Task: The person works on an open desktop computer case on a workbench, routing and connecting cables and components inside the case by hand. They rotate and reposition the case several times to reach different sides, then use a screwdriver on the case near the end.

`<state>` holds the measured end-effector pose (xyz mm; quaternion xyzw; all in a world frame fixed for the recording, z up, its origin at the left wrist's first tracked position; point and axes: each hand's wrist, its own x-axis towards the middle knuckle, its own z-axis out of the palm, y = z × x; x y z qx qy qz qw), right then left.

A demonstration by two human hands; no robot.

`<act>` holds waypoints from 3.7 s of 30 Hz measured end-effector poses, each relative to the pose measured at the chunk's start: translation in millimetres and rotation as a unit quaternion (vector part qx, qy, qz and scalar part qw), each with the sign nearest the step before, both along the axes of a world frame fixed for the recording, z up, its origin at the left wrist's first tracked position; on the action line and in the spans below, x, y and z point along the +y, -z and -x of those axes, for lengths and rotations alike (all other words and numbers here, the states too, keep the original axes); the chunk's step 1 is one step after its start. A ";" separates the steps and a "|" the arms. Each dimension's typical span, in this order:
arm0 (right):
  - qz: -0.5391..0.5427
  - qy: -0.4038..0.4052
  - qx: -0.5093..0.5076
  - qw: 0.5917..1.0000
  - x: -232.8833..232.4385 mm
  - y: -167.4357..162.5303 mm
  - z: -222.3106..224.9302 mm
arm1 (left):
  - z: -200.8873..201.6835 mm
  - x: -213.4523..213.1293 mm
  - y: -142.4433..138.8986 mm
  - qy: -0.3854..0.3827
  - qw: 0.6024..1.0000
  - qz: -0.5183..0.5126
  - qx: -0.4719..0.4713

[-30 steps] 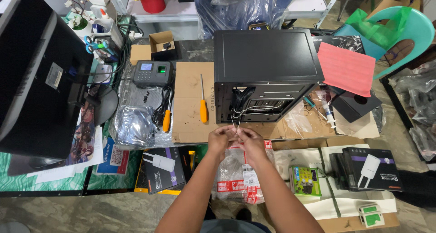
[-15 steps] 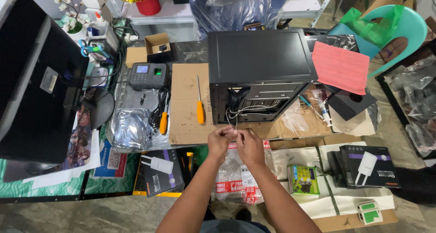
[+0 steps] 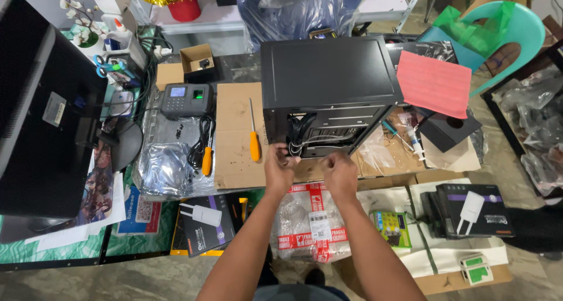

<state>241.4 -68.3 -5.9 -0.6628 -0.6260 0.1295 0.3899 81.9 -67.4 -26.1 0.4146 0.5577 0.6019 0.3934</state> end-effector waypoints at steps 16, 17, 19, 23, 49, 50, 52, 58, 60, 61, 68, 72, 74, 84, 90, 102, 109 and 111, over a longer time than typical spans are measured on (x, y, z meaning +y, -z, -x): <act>0.006 -0.178 -0.019 0.984 -7.9 1.7 24.3 | 1.9 -12.3 -14.6 0.015 0.973 -0.092 0.211; 0.025 -0.179 -0.023 0.983 -6.4 4.3 23.3 | 3.7 -10.6 -15.7 0.011 0.965 -0.103 0.243; 0.034 -0.148 -0.007 0.988 -4.0 6.7 22.4 | 6.9 -7.1 -17.1 0.022 0.964 -0.077 0.253; 0.113 -0.080 0.085 0.987 -4.5 3.7 25.7 | 14.6 -4.9 -17.1 0.035 0.961 -0.078 0.264; 0.070 -0.011 0.041 0.997 11.4 31.8 34.2 | 21.2 1.8 -14.9 0.081 0.963 -0.029 0.256; 0.087 -0.010 0.035 0.996 11.2 32.6 34.2 | 21.9 1.2 -15.8 0.087 0.961 -0.050 0.258; 0.111 -0.031 0.026 0.993 8.9 32.8 30.8 | 23.8 1.4 -17.7 0.114 0.961 -0.020 0.252; 0.105 -0.131 0.118 0.979 1.4 23.3 17.3 | 25.6 8.0 -20.1 0.106 0.943 -0.013 0.316; 0.107 -0.142 0.112 0.978 0.8 19.5 16.3 | 27.3 8.5 -20.7 0.107 0.930 -0.009 0.353; 0.096 -0.145 0.093 0.980 -0.2 17.7 16.4 | 28.8 7.5 -21.4 0.113 0.924 -0.006 0.364; 0.057 -0.124 0.093 0.986 1.6 2.4 16.7 | 36.9 9.7 -29.8 0.132 0.908 0.048 0.394; 0.085 -0.133 0.103 0.982 6.7 2.2 16.2 | 36.3 11.6 -14.9 0.125 0.926 0.052 0.353; 0.098 -0.156 0.105 0.977 7.9 4.5 14.6 | 36.0 12.8 -2.6 0.128 0.942 0.063 0.303; 0.115 -0.178 0.136 0.968 11.4 -3.4 18.8 | 49.3 27.7 2.0 0.229 0.951 0.084 0.192; 0.118 -0.122 0.076 0.982 12.1 -9.1 8.9 | 47.7 29.5 -0.6 0.211 0.958 0.070 0.181; 0.007 -0.070 -0.048 0.996 18.2 14.2 7.0 | 30.0 23.9 6.5 0.080 0.911 0.081 0.396; -0.017 -0.139 -0.020 0.990 5.6 8.3 15.4 | 25.2 14.7 10.9 0.065 0.918 0.026 0.391; 0.041 -0.140 -0.069 0.987 6.5 12.8 11.4 | 26.9 15.2 12.1 0.058 0.900 0.014 0.432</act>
